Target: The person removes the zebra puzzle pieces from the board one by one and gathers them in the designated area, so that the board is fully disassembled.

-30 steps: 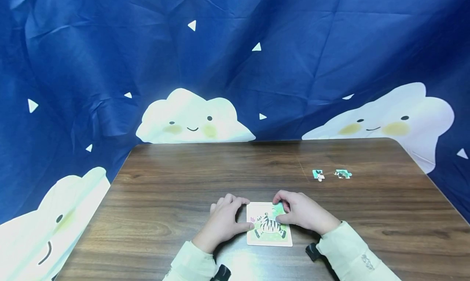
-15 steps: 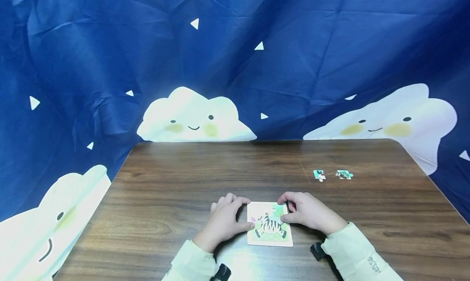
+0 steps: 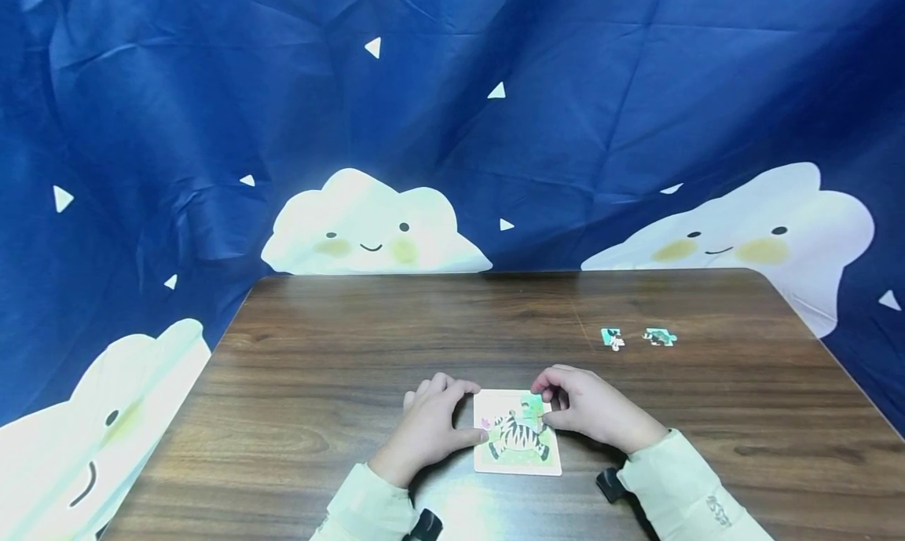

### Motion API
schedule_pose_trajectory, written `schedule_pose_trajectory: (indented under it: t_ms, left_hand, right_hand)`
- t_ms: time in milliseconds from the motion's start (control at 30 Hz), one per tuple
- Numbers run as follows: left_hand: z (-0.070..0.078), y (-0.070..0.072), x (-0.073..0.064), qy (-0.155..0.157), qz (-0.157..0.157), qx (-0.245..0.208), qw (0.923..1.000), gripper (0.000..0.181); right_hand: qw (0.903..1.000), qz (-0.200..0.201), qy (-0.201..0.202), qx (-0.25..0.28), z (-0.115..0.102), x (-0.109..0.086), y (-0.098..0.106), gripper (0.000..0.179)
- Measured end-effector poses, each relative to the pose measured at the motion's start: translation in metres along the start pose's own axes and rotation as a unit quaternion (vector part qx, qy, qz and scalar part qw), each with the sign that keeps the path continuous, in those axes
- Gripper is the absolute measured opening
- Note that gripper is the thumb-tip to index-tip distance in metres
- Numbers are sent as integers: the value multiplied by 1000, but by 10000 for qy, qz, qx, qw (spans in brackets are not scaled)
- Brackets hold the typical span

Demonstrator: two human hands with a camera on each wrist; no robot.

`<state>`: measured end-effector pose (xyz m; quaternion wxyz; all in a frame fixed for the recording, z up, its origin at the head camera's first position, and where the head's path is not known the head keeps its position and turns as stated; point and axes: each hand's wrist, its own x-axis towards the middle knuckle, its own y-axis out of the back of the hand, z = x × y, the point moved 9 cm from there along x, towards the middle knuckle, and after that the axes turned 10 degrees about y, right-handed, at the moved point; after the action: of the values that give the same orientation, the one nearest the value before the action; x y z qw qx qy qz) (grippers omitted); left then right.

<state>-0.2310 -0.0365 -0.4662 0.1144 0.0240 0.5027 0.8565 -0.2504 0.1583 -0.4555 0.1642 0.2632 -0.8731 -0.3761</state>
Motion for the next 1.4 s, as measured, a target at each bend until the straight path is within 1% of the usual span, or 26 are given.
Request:
schedule_pose_trajectory:
  t_ms: [267, 367, 533, 700, 900, 1067, 1200, 1400]
  left_hand:
    - [-1, -1, 0, 16, -2, -9, 10000, 62]
    - [0, 0, 0, 9, 12, -3, 10000, 62]
    - [0, 0, 0, -10, 29, 10, 10000, 63]
    - [0, 0, 0, -8, 35, 27, 10000, 63]
    - [1, 1, 0, -31, 71, 38, 10000, 63]
    - [1, 1, -1, -77, 102, 3, 9999, 62]
    - [1, 1, -1, -89, 114, -31, 9999, 62]
    - [0, 1, -1, -67, 144, 30, 9999, 64]
  right_hand:
    - [9997, -126, -54, 215, -1, 1, -1, 28]
    - [9996, -97, 25, 247, -3, 0, -1, 28]
    - [9995, 21, 256, 157, -5, 0, 0, 28]
    - [9997, 53, 238, 74, -4, 0, 0, 28]
    - [9994, 53, 281, 171, -3, -1, 0, 26]
    - [9990, 185, 370, 193, -3, -3, 6, 23]
    - [9987, 307, 376, 127, 0, -6, 13, 25]
    - [9986, 483, 234, 22, 12, -11, 25, 27]
